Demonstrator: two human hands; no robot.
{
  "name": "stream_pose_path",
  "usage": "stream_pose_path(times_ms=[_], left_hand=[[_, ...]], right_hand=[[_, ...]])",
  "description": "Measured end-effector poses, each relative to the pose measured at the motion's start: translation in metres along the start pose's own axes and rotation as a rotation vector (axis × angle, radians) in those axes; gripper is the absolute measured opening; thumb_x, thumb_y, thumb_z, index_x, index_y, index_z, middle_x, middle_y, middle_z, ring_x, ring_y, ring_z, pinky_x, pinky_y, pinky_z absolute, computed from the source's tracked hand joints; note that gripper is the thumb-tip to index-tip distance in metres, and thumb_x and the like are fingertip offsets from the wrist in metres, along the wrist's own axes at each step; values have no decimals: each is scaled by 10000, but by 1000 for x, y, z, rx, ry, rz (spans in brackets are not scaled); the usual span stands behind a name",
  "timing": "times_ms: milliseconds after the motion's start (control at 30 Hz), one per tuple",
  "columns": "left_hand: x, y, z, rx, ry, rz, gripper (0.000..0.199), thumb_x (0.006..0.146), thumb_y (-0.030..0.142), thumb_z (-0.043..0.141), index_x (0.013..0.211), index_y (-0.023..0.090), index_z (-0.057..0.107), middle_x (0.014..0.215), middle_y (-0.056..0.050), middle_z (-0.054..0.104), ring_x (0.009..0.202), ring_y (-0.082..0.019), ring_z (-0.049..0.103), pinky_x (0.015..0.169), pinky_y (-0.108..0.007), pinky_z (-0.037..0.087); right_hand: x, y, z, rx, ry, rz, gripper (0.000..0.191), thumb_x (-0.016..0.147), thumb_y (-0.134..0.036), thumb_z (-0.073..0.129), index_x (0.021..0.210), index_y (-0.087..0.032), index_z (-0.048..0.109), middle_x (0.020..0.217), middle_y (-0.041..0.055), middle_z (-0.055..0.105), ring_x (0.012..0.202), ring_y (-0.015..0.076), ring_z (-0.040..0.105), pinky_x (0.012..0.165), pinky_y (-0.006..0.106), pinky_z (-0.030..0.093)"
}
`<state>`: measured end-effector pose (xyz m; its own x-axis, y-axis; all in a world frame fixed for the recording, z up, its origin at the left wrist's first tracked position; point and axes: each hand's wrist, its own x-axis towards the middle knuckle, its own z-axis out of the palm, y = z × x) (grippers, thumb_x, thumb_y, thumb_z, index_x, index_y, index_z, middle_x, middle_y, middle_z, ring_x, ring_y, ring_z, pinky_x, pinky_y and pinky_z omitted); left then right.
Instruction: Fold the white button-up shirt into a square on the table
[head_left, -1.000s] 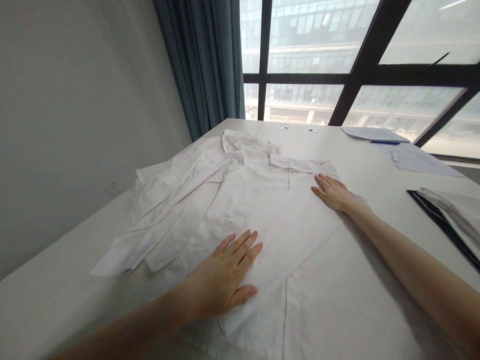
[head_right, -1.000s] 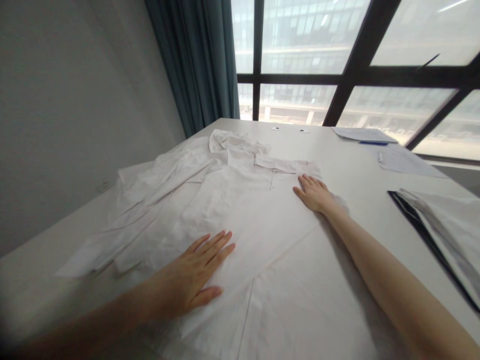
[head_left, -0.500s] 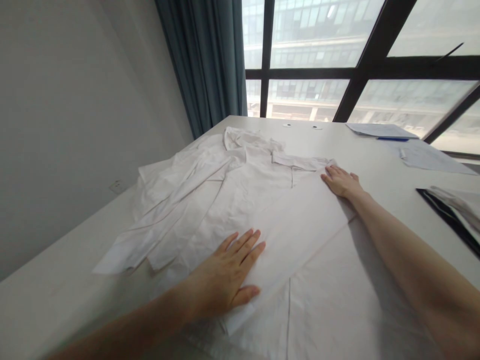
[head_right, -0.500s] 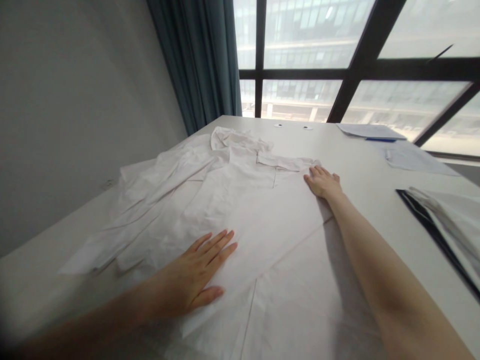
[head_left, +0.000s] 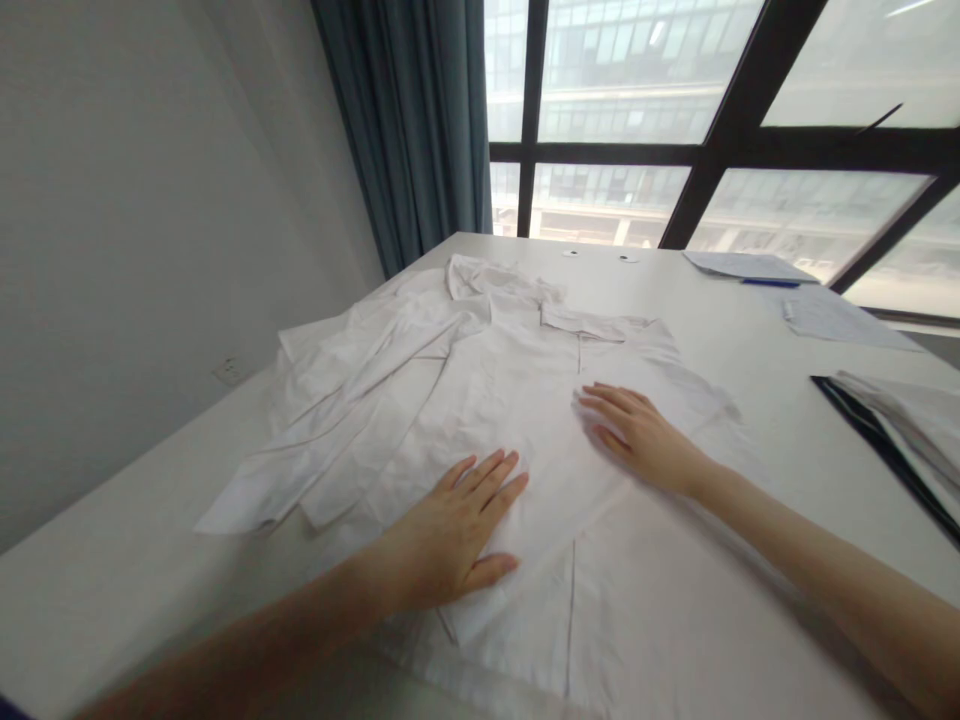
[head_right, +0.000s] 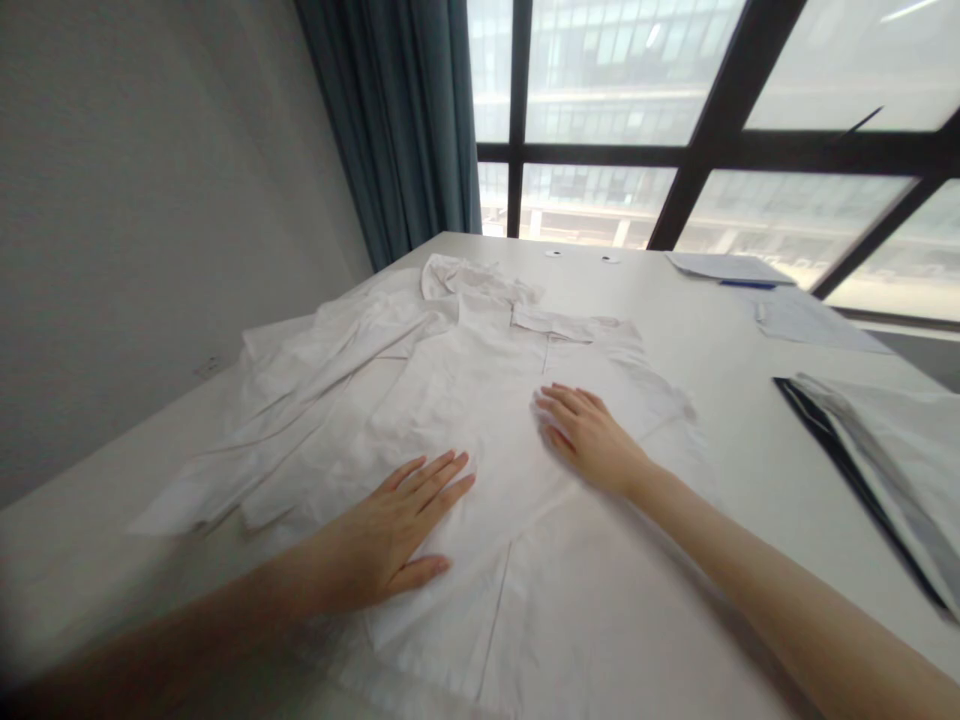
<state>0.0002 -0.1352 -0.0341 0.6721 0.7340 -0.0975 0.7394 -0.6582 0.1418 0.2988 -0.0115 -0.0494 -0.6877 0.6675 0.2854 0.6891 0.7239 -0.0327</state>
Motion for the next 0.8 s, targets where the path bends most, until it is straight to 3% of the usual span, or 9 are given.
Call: stream_pose_path(times_ms=[67,133,300,400,533,667,800], left_hand=[[0,0,0,11,-2,-2,670,978,472,445,1534,165,230,1636,-142,165,1520,-272,104,1215,-466,143],[1,1,0,20,-13,-6,665,984,466,432,1536,158,225,1637,-142,158,1521,-270,99,1213,-466,142],[0,-1,0,2,-15,-6,666,983,473,435,1536,161,233,1633,-140,179,1518,-270,117,1212,-470,145],[0,-6,-1,-51,17,20,676,963,493,487,1521,170,281,1621,-143,228,1502,-283,188,1202,-477,191],[4,-21,0,-183,205,44,489,999,396,436,1443,195,403,1489,-122,467,1382,-251,406,1153,-445,306],[12,-38,3,-264,472,-137,297,976,230,390,1199,131,559,1172,-124,631,1129,-239,551,1018,-418,427],[14,-44,3,-210,517,-223,152,932,238,472,897,160,597,952,-87,633,958,-251,555,904,-429,450]], right_hand=[[-16,-14,0,80,-91,-2,476,1024,-401,332,1444,-211,453,1510,95,472,1412,230,389,1135,456,333],[-31,-5,2,91,-126,89,524,1021,-453,314,1490,-235,399,1545,84,424,1435,247,353,1147,501,310],[-61,74,6,-36,-37,459,555,986,-485,308,1445,-223,477,1517,105,459,1408,296,396,1126,538,337],[-71,103,7,-67,58,501,537,973,-469,323,1381,-198,543,1452,133,532,1342,295,487,1095,509,394],[-74,102,5,-69,116,453,490,978,-418,323,1280,-159,611,1371,152,600,1278,281,548,1076,465,426],[-72,93,0,-81,169,442,438,978,-375,336,1180,-154,656,1265,154,663,1168,286,617,1014,464,472],[-74,92,-2,-97,194,441,404,969,-361,369,1187,-170,651,1241,147,670,1155,311,616,993,519,465]])
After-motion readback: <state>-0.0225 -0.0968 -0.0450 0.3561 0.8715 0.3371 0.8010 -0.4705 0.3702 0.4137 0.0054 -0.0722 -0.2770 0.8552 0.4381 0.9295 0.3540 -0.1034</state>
